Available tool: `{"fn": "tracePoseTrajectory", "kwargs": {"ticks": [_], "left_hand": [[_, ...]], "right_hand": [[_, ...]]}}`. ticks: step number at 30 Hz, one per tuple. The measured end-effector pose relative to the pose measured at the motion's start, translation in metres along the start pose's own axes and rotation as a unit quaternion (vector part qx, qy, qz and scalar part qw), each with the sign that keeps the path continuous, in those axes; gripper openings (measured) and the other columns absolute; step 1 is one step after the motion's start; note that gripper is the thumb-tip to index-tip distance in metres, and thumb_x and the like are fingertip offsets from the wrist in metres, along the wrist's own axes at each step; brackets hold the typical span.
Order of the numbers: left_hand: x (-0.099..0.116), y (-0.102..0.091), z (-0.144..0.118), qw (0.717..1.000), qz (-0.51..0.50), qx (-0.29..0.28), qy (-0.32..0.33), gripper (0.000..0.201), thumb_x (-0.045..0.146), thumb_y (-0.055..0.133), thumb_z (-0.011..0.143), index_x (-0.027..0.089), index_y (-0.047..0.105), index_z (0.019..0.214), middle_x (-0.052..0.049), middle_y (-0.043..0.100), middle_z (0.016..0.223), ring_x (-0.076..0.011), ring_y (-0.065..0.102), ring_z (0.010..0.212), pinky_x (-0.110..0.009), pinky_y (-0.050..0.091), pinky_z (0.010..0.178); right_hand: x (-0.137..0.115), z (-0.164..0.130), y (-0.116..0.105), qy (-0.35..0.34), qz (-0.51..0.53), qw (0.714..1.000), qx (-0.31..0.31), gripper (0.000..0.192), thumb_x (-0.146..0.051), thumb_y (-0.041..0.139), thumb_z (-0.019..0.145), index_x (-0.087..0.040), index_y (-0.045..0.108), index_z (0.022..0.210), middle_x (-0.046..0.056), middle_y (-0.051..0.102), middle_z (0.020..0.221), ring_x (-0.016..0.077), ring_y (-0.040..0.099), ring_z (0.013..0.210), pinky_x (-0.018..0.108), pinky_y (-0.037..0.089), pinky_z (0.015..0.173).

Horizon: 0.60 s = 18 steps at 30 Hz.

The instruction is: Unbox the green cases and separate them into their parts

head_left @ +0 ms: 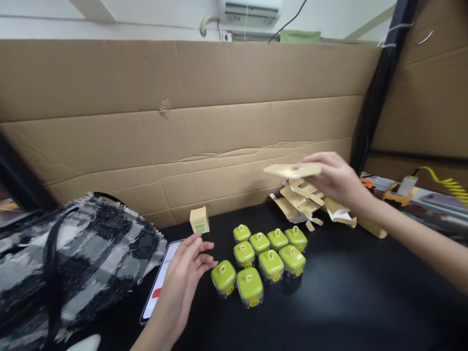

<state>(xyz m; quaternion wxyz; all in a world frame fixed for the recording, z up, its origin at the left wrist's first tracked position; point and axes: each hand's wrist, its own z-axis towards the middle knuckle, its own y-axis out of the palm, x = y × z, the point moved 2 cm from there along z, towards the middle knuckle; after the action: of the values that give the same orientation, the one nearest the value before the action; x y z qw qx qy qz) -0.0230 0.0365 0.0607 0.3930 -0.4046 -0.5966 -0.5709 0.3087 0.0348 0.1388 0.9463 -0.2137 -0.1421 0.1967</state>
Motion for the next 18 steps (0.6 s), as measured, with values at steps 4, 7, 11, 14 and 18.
{"fn": "tracePoseTrajectory", "kwargs": {"ticks": [4, 7, 11, 14, 18], "left_hand": [[-0.003, -0.002, 0.006, 1.0, -0.01, -0.008, -0.025, 0.029, 0.021, 0.071, 0.065, 0.015, 0.058, 0.09, 0.001, 0.065, 0.061, -0.0101, 0.056, 0.048, -0.025, 0.05, 0.053], [-0.003, -0.002, 0.006, 0.999, -0.013, -0.018, -0.027, 0.028, 0.02, 0.073, 0.061, 0.016, 0.059, 0.084, 0.003, 0.062, 0.058, -0.01, 0.054, 0.046, -0.024, 0.047, 0.051], [-0.002, -0.003, 0.007, 0.999, -0.013, -0.025, -0.027, 0.026, 0.018, 0.073, 0.06, 0.016, 0.06, 0.083, 0.004, 0.06, 0.058, -0.009, 0.053, 0.045, -0.025, 0.046, 0.052], [-0.001, -0.003, 0.007, 0.999, -0.017, -0.028, -0.03, 0.025, 0.017, 0.072, 0.061, 0.016, 0.059, 0.082, 0.005, 0.06, 0.058, -0.0086, 0.052, 0.045, -0.025, 0.046, 0.052], [-0.001, -0.003, 0.005, 0.999, -0.021, -0.039, -0.02, 0.023, 0.018, 0.071, 0.062, 0.016, 0.059, 0.081, 0.004, 0.06, 0.057, -0.0088, 0.052, 0.045, -0.024, 0.046, 0.052]], "right_hand": [[0.093, -0.031, -0.009, 0.111, -0.015, 0.994, 0.014, 0.03, -0.044, 0.047, 0.089, -0.023, 0.064, 0.102, 0.011, 0.06, 0.096, 0.0275, 0.06, 0.087, 0.048, 0.05, 0.075], [0.125, -0.057, -0.006, 0.095, 0.003, 0.994, -0.052, 0.032, -0.048, 0.051, 0.084, -0.022, 0.068, 0.09, 0.011, 0.062, 0.085, 0.0253, 0.063, 0.078, 0.041, 0.052, 0.068], [0.135, -0.081, -0.001, 0.061, 0.04, 0.985, -0.155, 0.028, -0.027, 0.057, 0.077, -0.021, 0.067, 0.103, 0.01, 0.067, 0.089, 0.0229, 0.067, 0.08, 0.032, 0.053, 0.065], [0.139, -0.087, -0.004, 0.052, 0.04, 0.982, -0.179, 0.04, -0.011, 0.051, 0.072, -0.02, 0.065, 0.108, 0.011, 0.069, 0.091, 0.0243, 0.067, 0.083, 0.034, 0.053, 0.064], [0.134, -0.072, -0.009, 0.056, 0.017, 0.989, -0.136, 0.037, -0.006, 0.044, 0.07, -0.019, 0.068, 0.095, 0.013, 0.066, 0.082, 0.024, 0.064, 0.07, 0.036, 0.048, 0.056]]}}
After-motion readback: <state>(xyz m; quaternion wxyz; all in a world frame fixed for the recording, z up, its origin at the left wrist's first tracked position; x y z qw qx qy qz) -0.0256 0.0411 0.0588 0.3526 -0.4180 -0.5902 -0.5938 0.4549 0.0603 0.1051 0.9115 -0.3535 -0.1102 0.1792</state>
